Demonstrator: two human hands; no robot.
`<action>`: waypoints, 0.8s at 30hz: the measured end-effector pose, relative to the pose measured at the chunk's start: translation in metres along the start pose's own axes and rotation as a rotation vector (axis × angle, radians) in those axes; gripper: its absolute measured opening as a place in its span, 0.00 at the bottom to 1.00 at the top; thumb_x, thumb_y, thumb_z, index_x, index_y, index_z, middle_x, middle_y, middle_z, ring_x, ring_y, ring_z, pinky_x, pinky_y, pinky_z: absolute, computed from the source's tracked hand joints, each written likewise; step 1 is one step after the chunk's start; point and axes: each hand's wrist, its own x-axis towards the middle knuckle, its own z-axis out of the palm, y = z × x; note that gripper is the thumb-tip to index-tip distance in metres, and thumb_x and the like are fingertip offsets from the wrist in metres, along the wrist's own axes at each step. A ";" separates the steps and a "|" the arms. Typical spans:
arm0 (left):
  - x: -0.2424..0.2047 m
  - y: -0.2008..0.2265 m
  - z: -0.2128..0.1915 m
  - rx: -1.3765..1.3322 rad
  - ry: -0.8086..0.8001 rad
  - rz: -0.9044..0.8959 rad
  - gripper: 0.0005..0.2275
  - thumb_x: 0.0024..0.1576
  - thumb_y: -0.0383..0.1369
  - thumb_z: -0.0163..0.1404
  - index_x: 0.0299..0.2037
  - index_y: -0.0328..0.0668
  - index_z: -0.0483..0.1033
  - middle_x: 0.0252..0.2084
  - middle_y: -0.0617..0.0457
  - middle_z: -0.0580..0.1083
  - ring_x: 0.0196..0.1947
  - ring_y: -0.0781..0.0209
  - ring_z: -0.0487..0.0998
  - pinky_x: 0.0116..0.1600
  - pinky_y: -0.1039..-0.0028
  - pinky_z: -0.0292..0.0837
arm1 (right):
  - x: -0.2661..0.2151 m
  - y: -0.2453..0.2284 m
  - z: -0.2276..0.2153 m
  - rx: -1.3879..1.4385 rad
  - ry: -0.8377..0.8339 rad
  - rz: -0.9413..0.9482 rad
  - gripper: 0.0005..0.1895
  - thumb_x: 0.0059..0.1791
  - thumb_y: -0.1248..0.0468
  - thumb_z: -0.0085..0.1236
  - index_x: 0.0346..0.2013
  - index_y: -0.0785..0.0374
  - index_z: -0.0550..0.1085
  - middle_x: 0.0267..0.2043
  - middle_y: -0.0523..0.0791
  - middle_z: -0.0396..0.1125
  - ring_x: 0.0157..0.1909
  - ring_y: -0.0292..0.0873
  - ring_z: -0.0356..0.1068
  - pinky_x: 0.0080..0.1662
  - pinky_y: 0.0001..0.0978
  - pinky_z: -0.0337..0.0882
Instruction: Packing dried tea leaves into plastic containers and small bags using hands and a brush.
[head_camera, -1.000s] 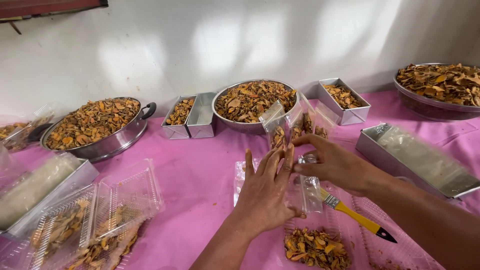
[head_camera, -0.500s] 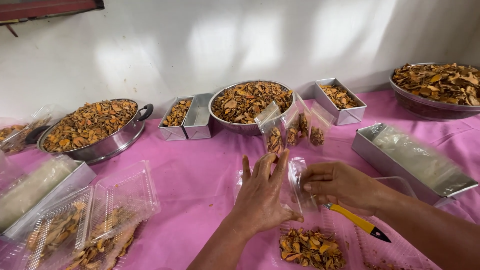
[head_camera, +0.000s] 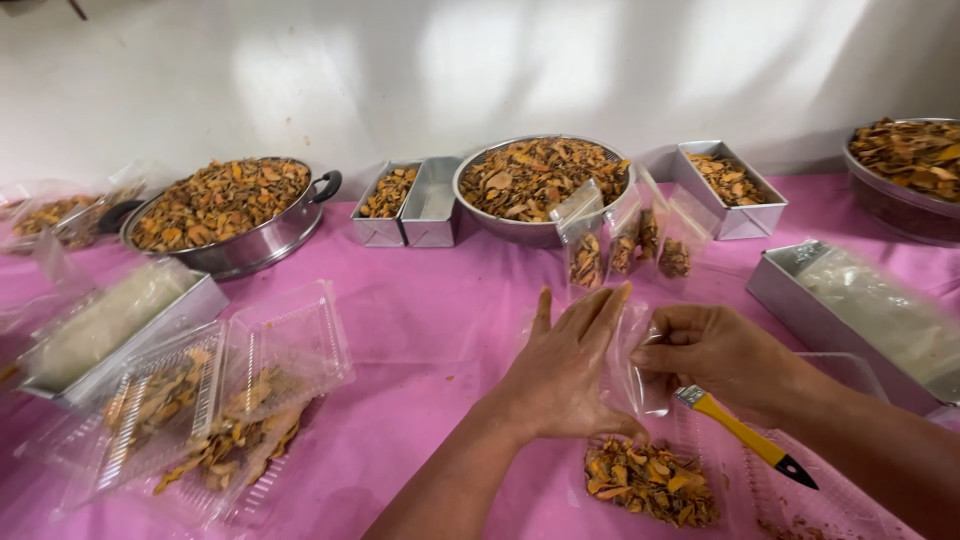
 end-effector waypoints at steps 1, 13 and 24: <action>0.001 0.002 -0.003 -0.039 0.039 0.019 0.63 0.37 0.64 0.59 0.75 0.34 0.35 0.78 0.40 0.46 0.78 0.44 0.43 0.74 0.39 0.18 | 0.002 0.003 -0.007 -0.003 -0.040 -0.008 0.07 0.48 0.79 0.62 0.24 0.75 0.78 0.21 0.55 0.71 0.22 0.51 0.70 0.32 0.43 0.75; -0.011 0.013 -0.027 -0.576 0.197 0.153 0.56 0.38 0.62 0.51 0.75 0.39 0.41 0.73 0.39 0.51 0.75 0.39 0.50 0.75 0.42 0.51 | 0.004 0.028 -0.035 0.497 -0.468 -0.175 0.12 0.50 0.67 0.60 0.45 0.75 0.80 0.36 0.58 0.77 0.34 0.49 0.78 0.39 0.37 0.79; -0.003 -0.002 0.007 -0.191 0.420 0.147 0.55 0.42 0.63 0.53 0.75 0.36 0.42 0.72 0.34 0.57 0.75 0.36 0.55 0.76 0.31 0.33 | -0.009 0.006 -0.019 0.283 -0.222 -0.130 0.13 0.50 0.63 0.59 0.42 0.72 0.78 0.41 0.54 0.76 0.42 0.51 0.74 0.42 0.46 0.74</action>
